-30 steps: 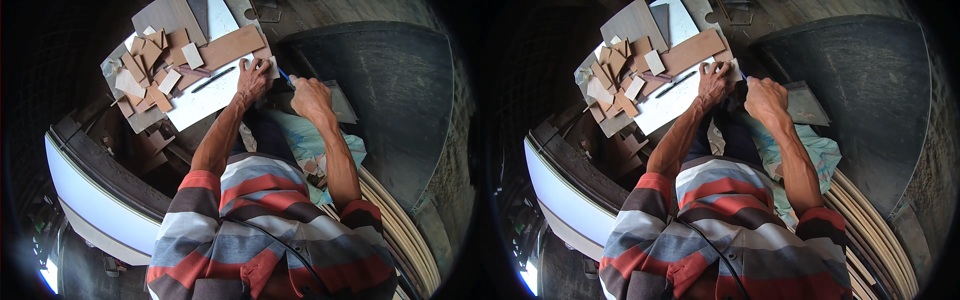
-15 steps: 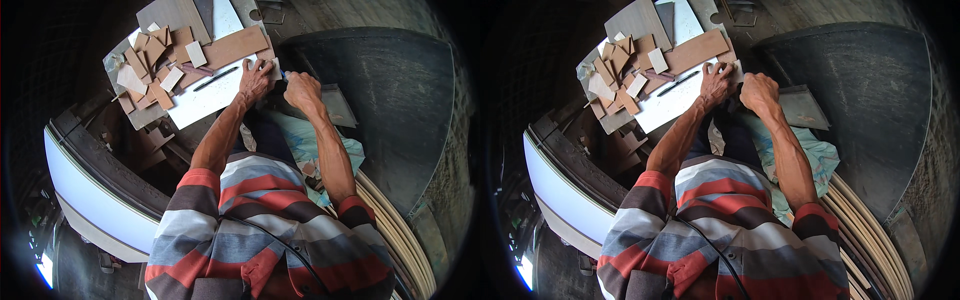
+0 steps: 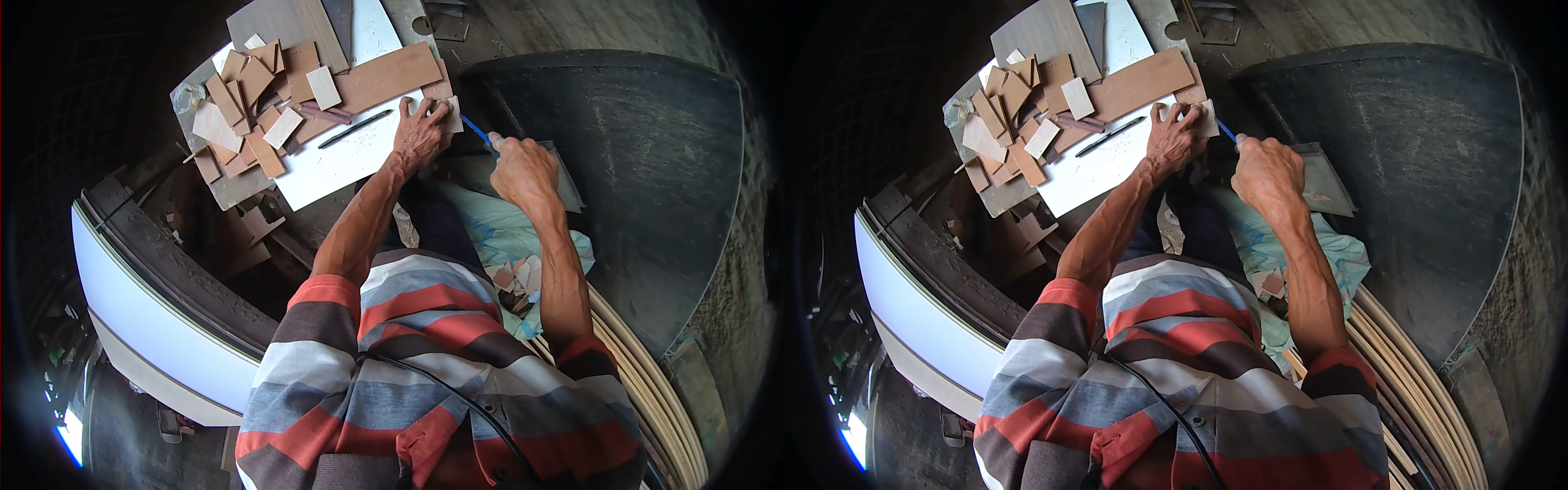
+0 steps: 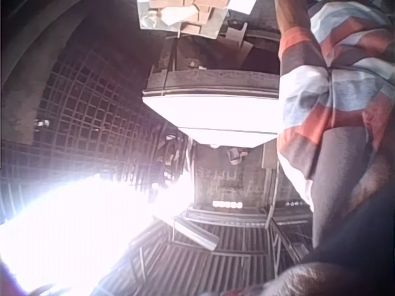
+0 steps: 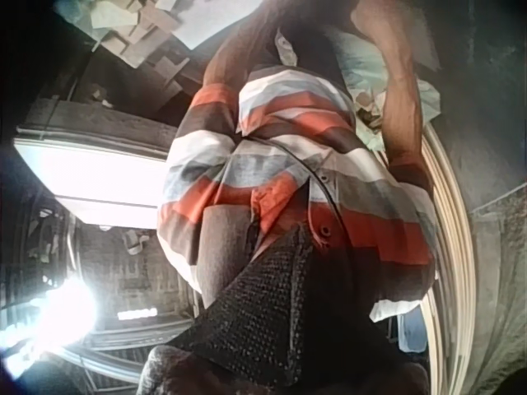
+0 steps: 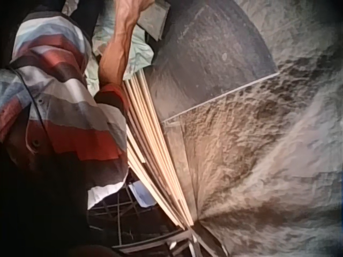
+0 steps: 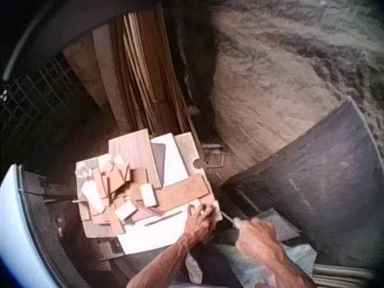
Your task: The person uses a blue utility knife to carefully cut and shape small rectangular pieces of wood on a white workbench. They repeatedly pick up pieces, position them, and make precise cuts along the edges, occasionally inspecting the results before continuing.
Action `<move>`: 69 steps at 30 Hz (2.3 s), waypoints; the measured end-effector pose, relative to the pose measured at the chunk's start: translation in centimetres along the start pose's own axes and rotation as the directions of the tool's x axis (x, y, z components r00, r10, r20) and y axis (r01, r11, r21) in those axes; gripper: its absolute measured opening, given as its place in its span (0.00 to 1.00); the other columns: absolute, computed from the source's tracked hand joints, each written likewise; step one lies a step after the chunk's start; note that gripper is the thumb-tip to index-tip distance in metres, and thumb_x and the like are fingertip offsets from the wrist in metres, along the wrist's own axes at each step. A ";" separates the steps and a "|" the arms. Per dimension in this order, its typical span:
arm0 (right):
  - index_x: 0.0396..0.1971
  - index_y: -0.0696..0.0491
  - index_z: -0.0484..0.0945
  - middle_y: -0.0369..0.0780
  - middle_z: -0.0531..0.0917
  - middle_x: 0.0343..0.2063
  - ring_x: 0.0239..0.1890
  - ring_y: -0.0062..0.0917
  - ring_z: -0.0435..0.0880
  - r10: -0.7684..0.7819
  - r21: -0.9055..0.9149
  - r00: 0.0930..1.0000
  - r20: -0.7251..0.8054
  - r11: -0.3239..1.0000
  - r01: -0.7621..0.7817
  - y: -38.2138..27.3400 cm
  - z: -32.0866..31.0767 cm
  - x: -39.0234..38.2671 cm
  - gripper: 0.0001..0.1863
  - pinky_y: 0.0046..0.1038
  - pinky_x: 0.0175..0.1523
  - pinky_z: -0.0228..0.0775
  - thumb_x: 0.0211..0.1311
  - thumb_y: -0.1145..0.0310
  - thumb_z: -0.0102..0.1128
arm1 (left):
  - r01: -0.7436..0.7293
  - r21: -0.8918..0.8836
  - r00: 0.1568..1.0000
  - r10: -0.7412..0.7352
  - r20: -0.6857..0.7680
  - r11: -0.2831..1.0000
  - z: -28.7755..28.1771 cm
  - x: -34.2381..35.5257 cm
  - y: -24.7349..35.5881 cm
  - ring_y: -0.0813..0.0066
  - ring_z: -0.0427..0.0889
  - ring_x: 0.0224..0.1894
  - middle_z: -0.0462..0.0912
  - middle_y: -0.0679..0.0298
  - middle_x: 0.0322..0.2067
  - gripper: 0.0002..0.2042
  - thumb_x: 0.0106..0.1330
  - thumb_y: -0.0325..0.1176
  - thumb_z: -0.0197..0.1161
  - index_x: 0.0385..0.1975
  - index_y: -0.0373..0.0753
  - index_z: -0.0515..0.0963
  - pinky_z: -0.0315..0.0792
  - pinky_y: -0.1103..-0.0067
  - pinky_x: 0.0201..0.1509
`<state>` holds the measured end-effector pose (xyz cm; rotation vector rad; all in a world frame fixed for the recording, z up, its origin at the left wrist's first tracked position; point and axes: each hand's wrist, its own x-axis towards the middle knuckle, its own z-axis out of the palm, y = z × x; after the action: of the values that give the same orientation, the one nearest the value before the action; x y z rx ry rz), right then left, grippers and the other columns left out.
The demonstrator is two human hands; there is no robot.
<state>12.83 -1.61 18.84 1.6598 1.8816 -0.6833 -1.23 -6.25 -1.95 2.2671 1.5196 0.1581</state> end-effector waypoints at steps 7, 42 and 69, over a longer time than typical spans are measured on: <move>0.44 0.57 0.83 0.54 0.86 0.36 0.43 0.47 0.86 -0.061 -0.013 0.998 0.002 0.998 0.061 0.0 -0.3 -0.2 0.17 0.41 0.50 0.77 0.54 0.74 0.56 | -0.012 -0.003 0.994 0.012 -0.109 1.000 0.5 0.1 -0.5 0.67 0.63 0.62 0.68 0.70 0.58 0.19 0.61 0.51 0.61 0.31 0.40 0.87 0.52 0.50 0.64; 0.53 0.50 0.80 0.54 0.86 0.34 0.42 0.47 0.86 -0.055 -0.004 0.997 -0.057 0.999 0.055 0.0 2.6 0.2 0.22 0.42 0.49 0.76 0.56 0.74 0.55 | -0.010 -0.029 0.999 0.008 -0.043 1.000 0.4 0.1 -0.3 0.67 0.63 0.62 0.68 0.71 0.58 0.18 0.60 0.50 0.62 0.32 0.40 0.87 0.52 0.49 0.63; 0.60 0.49 0.76 0.57 0.84 0.32 0.39 0.52 0.85 -0.027 0.038 0.997 -0.076 0.999 0.030 0.9 5.0 -0.6 0.29 0.45 0.48 0.76 0.54 0.75 0.55 | -0.024 -0.004 0.984 0.023 -0.178 1.000 1.4 0.2 -0.6 0.66 0.62 0.62 0.68 0.70 0.58 0.18 0.61 0.50 0.61 0.32 0.40 0.87 0.53 0.49 0.64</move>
<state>14.06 -5.33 15.55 1.7081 1.9596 -0.6814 -1.28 -6.25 -3.45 2.3190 1.5774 0.3813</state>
